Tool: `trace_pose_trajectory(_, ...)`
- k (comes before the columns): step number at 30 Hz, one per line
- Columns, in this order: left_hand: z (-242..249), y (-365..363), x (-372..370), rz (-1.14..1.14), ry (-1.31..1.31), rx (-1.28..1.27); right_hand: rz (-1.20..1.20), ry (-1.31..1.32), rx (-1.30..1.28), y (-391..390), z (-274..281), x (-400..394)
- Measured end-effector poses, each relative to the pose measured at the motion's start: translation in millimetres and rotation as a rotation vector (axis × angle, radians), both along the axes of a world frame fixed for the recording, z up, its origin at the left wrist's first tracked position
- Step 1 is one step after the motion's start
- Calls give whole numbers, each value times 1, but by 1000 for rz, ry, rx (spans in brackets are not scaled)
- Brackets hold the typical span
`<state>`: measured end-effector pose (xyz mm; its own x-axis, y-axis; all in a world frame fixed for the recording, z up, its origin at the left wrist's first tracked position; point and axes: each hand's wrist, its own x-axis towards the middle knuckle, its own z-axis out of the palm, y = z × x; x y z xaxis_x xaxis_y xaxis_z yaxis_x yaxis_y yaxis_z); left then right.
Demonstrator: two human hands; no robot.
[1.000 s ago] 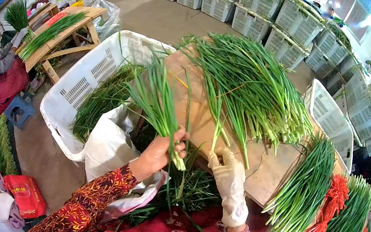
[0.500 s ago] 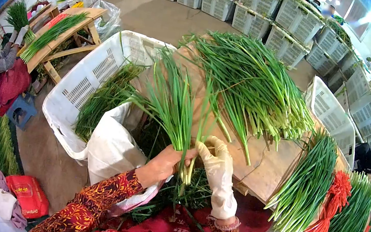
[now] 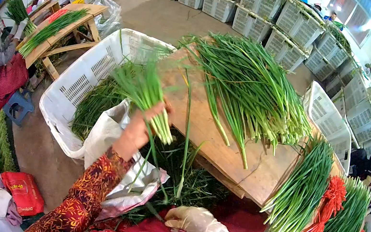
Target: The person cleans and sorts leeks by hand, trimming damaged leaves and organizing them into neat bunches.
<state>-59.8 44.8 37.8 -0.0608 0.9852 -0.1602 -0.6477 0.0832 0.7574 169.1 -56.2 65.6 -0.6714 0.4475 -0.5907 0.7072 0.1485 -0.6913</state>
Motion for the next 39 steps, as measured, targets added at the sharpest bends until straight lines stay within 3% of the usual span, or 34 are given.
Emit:
trace_pose_trajectory(1, 9, 7, -9, 55, 16, 148, 118, -114, 305, 2, 1, 4)
trace_pose_trajectory(2, 18, 13, -8, 190, 7, 227, -49, -83, 484, 15, 7, 9)
trace_pose_trajectory(3, 22, 17, -7, 324, -2, 303, -348, 194, 611, 31, 0, 17)
trace_pose_trajectory(4, 21, 17, -7, 320, 2, 308, -552, 148, 623, 47, 16, 13)
trace_pose_trajectory(6, 13, 19, -8, -6, -237, 312, -622, -46, 1070, 84, 6, 15)
trace_pose_trajectory(9, -3, 9, 16, -174, -481, 156, -519, -179, 1265, 121, -18, 20)
trace_pose_trajectory(10, -7, 1, 25, -203, -469, 96, -521, -176, 1268, 122, -17, 18)
trace_pose_trajectory(12, -17, -12, 37, -253, -447, -8, -629, -137, 977, 121, -11, 12)
trace_pose_trajectory(14, -26, -23, 48, -235, -408, -148, -705, -38, 866, 100, 8, 1)
trace_pose_trajectory(17, -23, -33, 63, -212, -291, -204, -761, 231, 677, 71, 6, -6)
trace_pose_trajectory(19, -31, -36, 68, -246, -224, -187, -794, 310, 499, 55, 3, -12)
trace_pose_trajectory(21, -32, -39, 70, -279, -156, -163, -678, 254, 568, 48, 4, -13)
trace_pose_trajectory(23, -25, -43, 68, -313, -94, -176, -770, 398, 360, 54, -6, -7)
trace_pose_trajectory(27, -24, -54, 71, -358, -82, -81, -920, 584, 531, 77, -11, -18)
trace_pose_trajectory(31, -29, -56, 72, -327, -108, -158, -884, 539, 469, 90, -14, -30)
trace_pose_trajectory(33, -34, -55, 69, -321, -90, -162, -942, 567, 282, 85, -11, -35)
trace_pose_trajectory(34, -34, -55, 69, -330, -97, -140, -936, 558, 462, 86, -25, -38)
trace_pose_trajectory(37, -28, -57, 72, -330, -81, -134, -900, 496, 469, 88, -23, -37)
trace_pose_trajectory(39, -23, -59, 71, -326, -91, -153, -1007, 524, 357, 83, -22, -37)
